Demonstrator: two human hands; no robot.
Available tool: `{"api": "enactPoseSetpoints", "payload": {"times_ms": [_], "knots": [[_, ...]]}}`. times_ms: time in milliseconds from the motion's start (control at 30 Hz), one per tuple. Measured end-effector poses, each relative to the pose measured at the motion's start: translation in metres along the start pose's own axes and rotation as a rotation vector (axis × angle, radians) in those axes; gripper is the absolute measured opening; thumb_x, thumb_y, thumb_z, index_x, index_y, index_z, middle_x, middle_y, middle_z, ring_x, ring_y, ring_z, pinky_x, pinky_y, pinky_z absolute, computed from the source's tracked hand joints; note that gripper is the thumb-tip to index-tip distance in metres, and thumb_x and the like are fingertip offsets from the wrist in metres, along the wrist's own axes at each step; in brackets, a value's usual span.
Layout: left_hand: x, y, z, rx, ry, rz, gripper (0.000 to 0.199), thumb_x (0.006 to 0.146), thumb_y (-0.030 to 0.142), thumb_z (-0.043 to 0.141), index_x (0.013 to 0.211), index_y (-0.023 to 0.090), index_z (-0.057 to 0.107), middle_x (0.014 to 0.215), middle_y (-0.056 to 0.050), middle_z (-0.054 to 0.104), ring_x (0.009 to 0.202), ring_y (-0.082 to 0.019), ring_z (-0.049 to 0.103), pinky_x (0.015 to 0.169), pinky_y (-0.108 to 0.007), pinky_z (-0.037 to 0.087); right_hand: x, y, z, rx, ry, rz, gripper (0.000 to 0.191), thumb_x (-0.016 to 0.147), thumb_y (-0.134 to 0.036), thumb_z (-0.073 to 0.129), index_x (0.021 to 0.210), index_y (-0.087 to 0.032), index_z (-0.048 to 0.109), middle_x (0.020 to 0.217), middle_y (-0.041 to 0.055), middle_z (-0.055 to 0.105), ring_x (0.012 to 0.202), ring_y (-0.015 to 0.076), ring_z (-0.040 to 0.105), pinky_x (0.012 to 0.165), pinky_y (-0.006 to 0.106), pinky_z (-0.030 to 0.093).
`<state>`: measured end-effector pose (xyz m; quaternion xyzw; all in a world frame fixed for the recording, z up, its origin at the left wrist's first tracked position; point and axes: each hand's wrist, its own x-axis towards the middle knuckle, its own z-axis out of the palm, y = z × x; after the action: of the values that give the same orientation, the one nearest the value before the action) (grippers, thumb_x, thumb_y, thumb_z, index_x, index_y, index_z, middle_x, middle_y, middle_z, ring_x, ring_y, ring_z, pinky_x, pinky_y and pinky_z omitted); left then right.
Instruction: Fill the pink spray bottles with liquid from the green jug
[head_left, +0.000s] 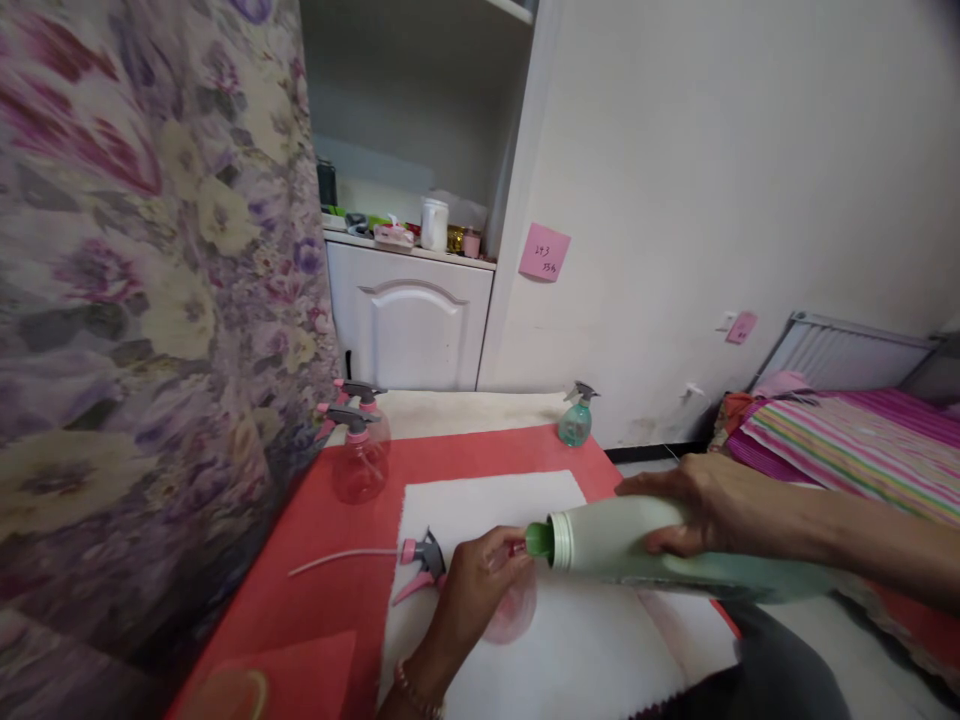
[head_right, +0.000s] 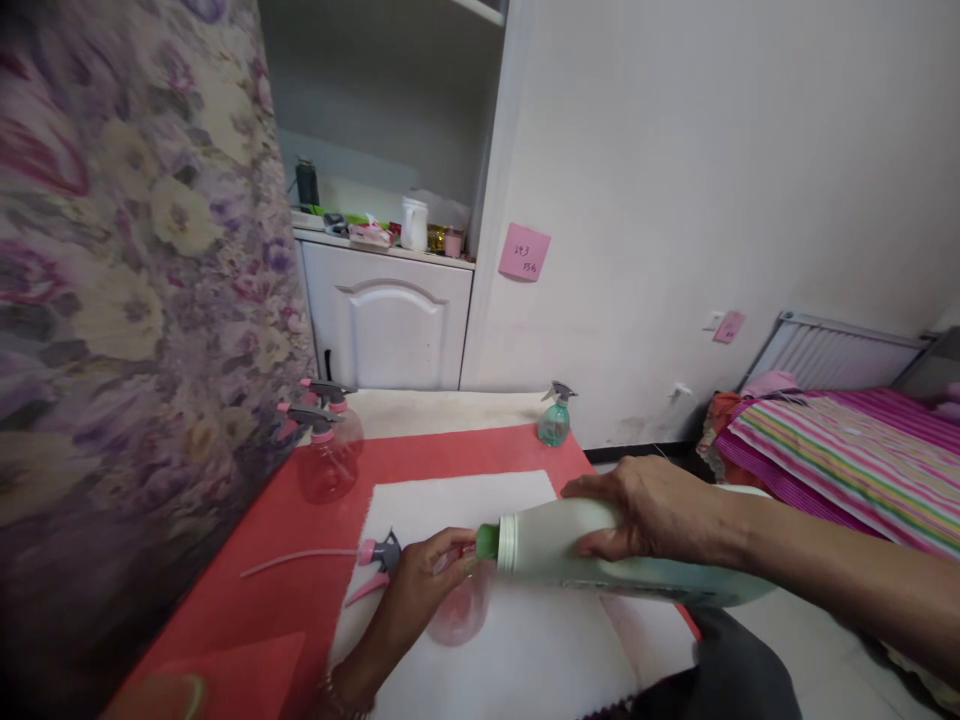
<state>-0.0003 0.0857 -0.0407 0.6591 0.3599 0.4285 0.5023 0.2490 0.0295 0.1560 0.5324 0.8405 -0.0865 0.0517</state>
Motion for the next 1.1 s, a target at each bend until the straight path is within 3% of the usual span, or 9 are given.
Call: {"api": "enactPoseSetpoints", "payload": {"times_ms": [1100], "knots": [[0.0007,0.0023,0.0006,0.004,0.011,-0.013,0.018,0.075,0.022,0.063,0.089,0.019,0.073,0.089,-0.004,0.077,0.087,-0.021,0.068,0.080,-0.026,0.049,-0.0002,0.0024,0.0010,0.037,0.004,-0.022,0.042,0.084,-0.048,0.061,0.117,-0.024,0.065,0.068,0.0017,0.068,0.055,0.0146,0.060,0.052,0.021,0.039]]}}
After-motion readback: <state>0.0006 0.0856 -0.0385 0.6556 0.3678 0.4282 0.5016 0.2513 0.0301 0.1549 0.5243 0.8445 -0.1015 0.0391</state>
